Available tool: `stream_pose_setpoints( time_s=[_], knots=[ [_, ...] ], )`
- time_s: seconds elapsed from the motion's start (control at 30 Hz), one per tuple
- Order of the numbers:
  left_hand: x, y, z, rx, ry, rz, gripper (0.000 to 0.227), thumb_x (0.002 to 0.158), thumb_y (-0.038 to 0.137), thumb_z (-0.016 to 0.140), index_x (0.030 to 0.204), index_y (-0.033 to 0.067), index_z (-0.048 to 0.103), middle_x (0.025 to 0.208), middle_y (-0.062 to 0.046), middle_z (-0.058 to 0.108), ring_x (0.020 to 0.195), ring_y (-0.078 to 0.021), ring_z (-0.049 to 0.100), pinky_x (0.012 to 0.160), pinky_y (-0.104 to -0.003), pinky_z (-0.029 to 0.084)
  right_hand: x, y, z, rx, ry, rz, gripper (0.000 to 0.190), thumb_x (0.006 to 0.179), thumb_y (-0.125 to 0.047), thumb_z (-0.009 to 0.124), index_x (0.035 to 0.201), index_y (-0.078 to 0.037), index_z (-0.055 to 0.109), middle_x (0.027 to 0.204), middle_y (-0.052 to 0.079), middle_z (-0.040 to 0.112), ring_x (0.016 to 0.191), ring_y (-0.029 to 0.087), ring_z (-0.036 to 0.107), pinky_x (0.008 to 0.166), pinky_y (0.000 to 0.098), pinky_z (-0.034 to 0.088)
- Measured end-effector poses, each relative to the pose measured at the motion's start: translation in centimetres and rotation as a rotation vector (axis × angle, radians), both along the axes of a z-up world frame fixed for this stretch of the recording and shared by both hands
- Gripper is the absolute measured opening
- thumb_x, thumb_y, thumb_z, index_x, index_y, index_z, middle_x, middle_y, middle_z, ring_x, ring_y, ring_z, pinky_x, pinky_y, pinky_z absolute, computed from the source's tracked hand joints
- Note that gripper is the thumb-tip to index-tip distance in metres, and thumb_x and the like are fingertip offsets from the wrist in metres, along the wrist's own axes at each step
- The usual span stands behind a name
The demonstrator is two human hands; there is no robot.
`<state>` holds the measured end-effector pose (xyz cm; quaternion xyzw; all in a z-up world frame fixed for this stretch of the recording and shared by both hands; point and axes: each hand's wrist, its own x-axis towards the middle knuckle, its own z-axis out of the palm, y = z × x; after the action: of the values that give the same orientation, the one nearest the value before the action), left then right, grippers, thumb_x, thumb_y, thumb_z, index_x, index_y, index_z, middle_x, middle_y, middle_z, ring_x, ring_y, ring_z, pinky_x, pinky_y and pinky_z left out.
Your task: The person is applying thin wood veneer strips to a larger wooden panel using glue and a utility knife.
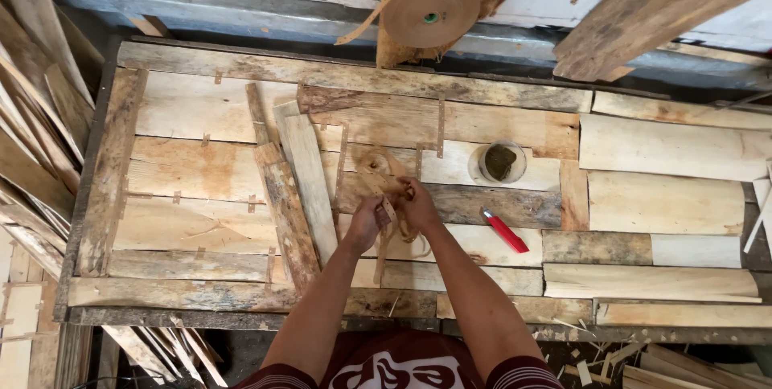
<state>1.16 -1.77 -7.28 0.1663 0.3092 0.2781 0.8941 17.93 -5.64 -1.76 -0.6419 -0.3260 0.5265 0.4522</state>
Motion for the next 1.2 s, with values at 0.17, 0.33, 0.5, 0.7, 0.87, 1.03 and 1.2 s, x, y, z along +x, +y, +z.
stream_pose_setpoints(
  time_s=[0.17,0.33,0.5,0.7,0.87,1.03,1.2],
  knots=[
    [3.3,-1.5,8.6,0.201,0.256,0.007,0.035,0.106,0.023,0.045,0.114,0.0059,0.075,0.077,0.0,0.059,0.066,-0.01,0.046,0.075,-0.027,0.048,3.8,-1.9,3.9,0.001,-0.115,-0.154,0.048,0.09,0.0,0.064,0.137,-0.004,0.055,0.109,0.006,0.067,0.094,0.013,0.066,0.079,0.0281,0.057],
    [9.1,-4.4,7.8,0.273,0.364,0.012,0.024,0.105,0.019,0.053,0.099,-0.0004,0.066,0.085,-0.005,0.069,0.075,-0.0128,0.063,0.074,-0.031,0.055,9.9,-5.7,6.3,0.012,-0.178,-0.297,0.042,0.095,-0.003,0.065,0.136,0.0,0.056,0.101,0.008,0.066,0.085,0.014,0.06,0.075,0.0289,0.052],
    [16.6,-8.2,10.0,0.446,0.325,-0.073,0.018,0.102,0.013,0.048,0.1,0.0009,0.061,0.088,-0.01,0.073,0.076,-0.0172,0.072,0.07,-0.032,0.056,17.0,-10.6,8.0,0.133,-0.121,-0.42,0.039,0.093,-0.004,0.063,0.132,-0.002,0.056,0.107,0.003,0.07,0.093,0.01,0.065,0.08,0.0261,0.055],
    [26.0,-12.8,9.6,0.487,0.466,-0.158,0.015,0.104,0.013,0.053,0.108,-0.0017,0.055,0.087,-0.015,0.074,0.069,-0.0196,0.068,0.061,-0.035,0.055,26.1,-17.0,7.1,0.244,-0.246,-0.508,0.039,0.096,-0.003,0.065,0.134,-0.002,0.057,0.112,0.006,0.067,0.097,0.013,0.064,0.084,0.0289,0.055],
    [32.8,-16.1,10.8,0.471,0.542,-0.223,0.019,0.104,0.019,0.056,0.113,0.0032,0.055,0.081,-0.011,0.069,0.065,-0.0177,0.069,0.061,-0.032,0.057,31.9,-21.5,8.9,0.062,-0.132,-0.629,0.058,0.095,-0.002,0.06,0.15,-0.007,0.044,0.113,0.007,0.066,0.088,0.014,0.063,0.07,0.0298,0.054],
    [37.2,-18.2,5.2,0.515,0.4,-0.236,0.017,0.101,0.012,0.054,0.113,0.0003,0.056,0.081,-0.012,0.072,0.067,-0.0177,0.07,0.063,-0.031,0.058,38.0,-25.2,9.2,-0.016,-0.184,-0.737,0.083,0.095,0.001,0.062,0.166,-0.016,0.023,0.115,0.018,0.061,0.084,0.019,0.061,0.064,0.0303,0.054],
    [38.7,-19.2,8.1,0.54,0.47,-0.295,0.015,0.101,0.012,0.055,0.111,0.0008,0.055,0.081,-0.01,0.07,0.065,-0.0168,0.068,0.06,-0.031,0.054,41.5,-26.7,11.8,-0.029,-0.184,-1.043,0.108,0.089,-0.012,0.071,0.164,-0.024,-0.005,0.16,0.025,0.026,0.126,0.036,0.057,0.083,0.0426,0.065]
  ],
)
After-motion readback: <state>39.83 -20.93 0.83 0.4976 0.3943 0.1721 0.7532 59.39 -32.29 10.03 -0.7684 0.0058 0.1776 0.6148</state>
